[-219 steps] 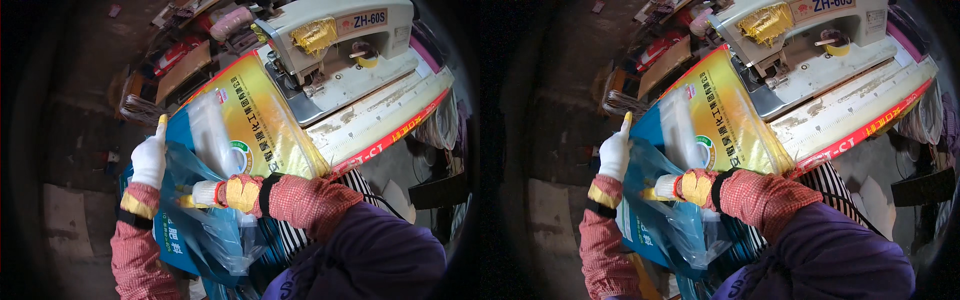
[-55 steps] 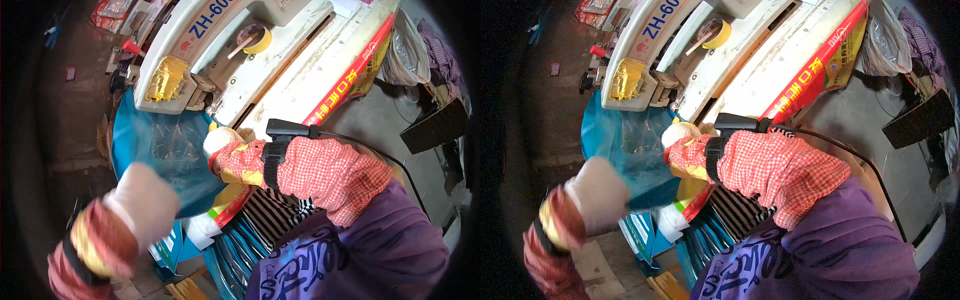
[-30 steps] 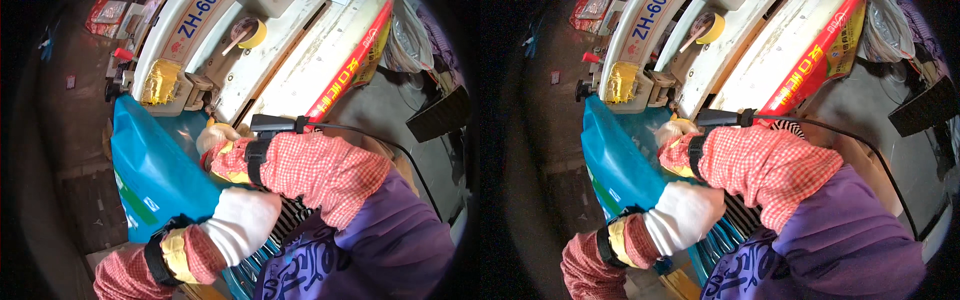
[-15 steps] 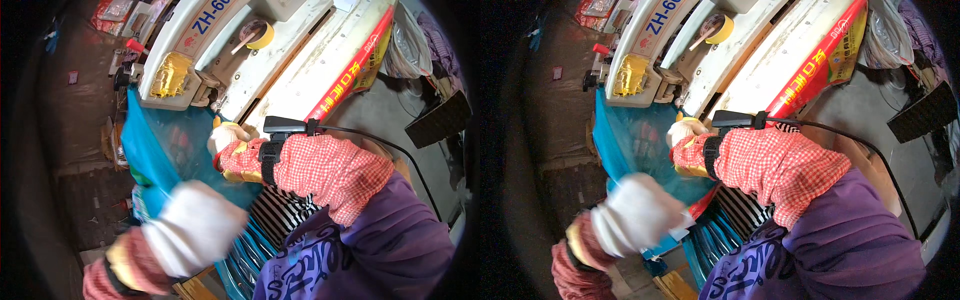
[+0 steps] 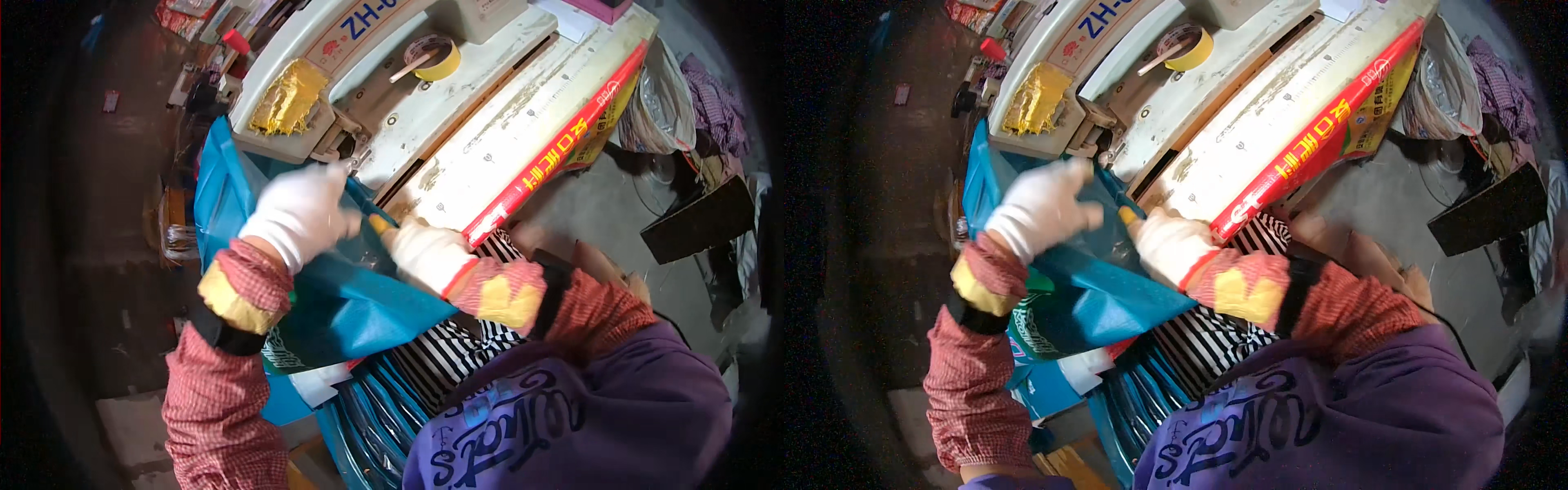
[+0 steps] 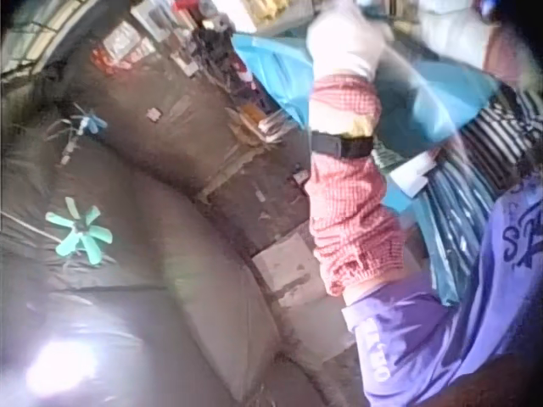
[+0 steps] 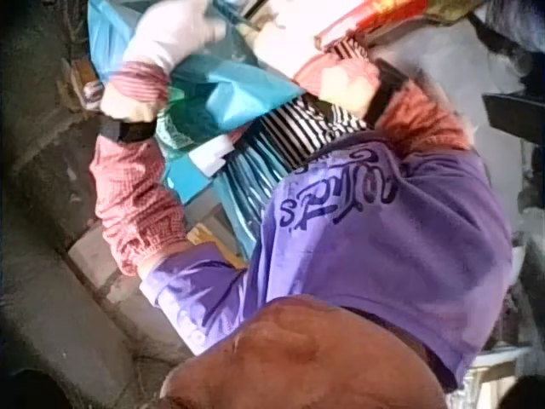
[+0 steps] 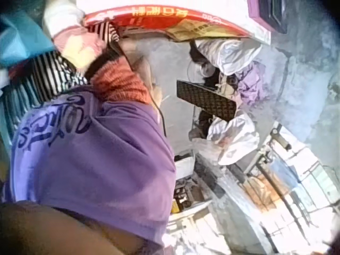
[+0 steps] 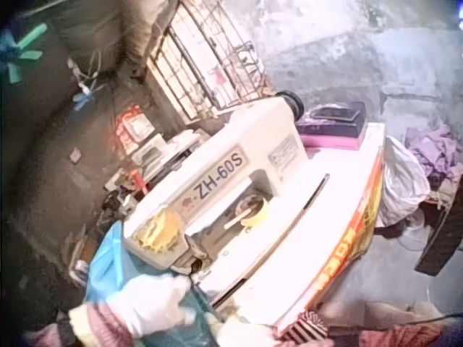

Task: The person is sewing plastic inner liners into large woven plastic fertilizer bags using an industrial sewing machine.

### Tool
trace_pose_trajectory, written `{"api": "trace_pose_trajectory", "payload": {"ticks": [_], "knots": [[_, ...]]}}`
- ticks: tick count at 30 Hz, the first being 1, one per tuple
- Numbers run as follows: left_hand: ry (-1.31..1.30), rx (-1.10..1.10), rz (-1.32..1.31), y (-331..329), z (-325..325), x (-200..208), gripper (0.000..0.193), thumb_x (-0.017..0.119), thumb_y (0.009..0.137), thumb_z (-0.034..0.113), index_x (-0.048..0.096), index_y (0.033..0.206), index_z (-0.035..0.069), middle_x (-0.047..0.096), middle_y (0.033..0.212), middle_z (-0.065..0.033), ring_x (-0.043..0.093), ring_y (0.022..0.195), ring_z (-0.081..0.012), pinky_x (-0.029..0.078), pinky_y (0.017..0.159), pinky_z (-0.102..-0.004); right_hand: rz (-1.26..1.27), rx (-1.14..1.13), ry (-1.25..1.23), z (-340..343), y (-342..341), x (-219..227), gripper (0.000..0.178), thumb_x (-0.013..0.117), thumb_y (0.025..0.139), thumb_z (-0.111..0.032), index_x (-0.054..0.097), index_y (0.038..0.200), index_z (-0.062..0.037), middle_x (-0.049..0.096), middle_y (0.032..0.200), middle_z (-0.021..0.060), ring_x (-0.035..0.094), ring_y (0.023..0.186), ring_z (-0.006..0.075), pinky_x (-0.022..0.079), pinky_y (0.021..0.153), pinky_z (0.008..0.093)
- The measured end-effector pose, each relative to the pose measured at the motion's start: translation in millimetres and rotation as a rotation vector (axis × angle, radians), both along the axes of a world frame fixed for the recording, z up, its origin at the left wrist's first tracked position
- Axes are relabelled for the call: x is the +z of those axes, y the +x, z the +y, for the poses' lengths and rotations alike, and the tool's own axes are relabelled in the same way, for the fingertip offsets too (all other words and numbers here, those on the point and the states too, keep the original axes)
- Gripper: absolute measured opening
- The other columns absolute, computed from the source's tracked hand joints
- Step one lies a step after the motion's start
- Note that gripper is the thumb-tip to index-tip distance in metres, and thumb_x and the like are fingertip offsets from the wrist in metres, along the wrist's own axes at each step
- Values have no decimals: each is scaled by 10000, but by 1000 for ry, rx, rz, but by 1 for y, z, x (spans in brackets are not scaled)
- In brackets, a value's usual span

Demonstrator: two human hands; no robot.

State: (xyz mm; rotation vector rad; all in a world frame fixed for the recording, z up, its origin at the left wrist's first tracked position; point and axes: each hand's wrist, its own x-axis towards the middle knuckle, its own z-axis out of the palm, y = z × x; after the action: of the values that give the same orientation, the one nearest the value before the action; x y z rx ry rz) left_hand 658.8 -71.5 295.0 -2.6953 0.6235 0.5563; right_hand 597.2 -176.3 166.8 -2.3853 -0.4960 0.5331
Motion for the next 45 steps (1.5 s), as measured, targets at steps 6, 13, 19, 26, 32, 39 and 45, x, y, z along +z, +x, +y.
{"api": "trace_pose_trajectory", "payload": {"ticks": [6, 13, 19, 26, 32, 39, 45], "knots": [[-55, 82, 737, -82, 94, -76, 323, 528, 787, 315, 624, 889, 24, 619, 877, -215, 591, 877, -349, 464, 779, -392, -187, -1, 221, 5, -22, -48, 514, 529, 797, -215, 399, 1230, 29, 573, 1007, 215, 582, 911, 347, 489, 747, 417], [-474, 463, -406, -75, 91, -89, 492, 734, 688, 329, 563, 996, -15, 609, 902, -225, 591, 862, -357, 470, 760, -378, 64, -123, 67, 19, 8, 15, 676, 588, 788, -377, 328, 1303, -25, 451, 1216, 217, 505, 1063, 368, 435, 866, 432], [-356, 520, -232, -70, 112, -104, 241, 638, 754, 195, 585, 853, -18, 611, 833, -221, 584, 838, -385, 466, 749, -410, -134, -158, 67, 56, 28, -17, 330, 492, 827, -211, 463, 1111, -44, 574, 1027, 176, 577, 956, 364, 457, 812, 438], [153, 140, 12, -100, 101, -103, 139, 532, 763, 122, 638, 755, 32, 628, 779, -184, 616, 784, -339, 491, 723, -405, 86, -242, 144, 35, 13, -19, 332, 479, 793, -110, 484, 1122, -63, 570, 1099, 177, 564, 1014, 359, 442, 828, 481], [-290, 294, 13, -85, 92, -52, 194, 558, 799, 205, 615, 805, 19, 611, 768, -186, 599, 742, -325, 467, 674, -393, -78, -126, 418, 7, 4, -26, 574, 569, 799, -371, 425, 1233, -24, 587, 963, 253, 583, 894, 353, 445, 764, 416], [-502, 380, 554, -57, 73, -57, 328, 573, 858, 323, 603, 932, 6, 618, 847, -103, 575, 796, -182, 464, 719, -307, 24, 169, 216, 33, 58, -39, 468, 538, 761, -461, 636, 810, -5, 624, 810, 216, 609, 799, 341, 453, 706, 405], [-461, 16, 932, -113, 18, -2, 566, 530, 821, 544, 485, 626, 14, 487, 545, -176, 554, 550, -307, 397, 497, -389, 352, 65, 405, 26, 67, -50, 361, 567, 770, -318, 623, 905, 13, 624, 837, 205, 609, 794, 303, 475, 680, 382]]}}
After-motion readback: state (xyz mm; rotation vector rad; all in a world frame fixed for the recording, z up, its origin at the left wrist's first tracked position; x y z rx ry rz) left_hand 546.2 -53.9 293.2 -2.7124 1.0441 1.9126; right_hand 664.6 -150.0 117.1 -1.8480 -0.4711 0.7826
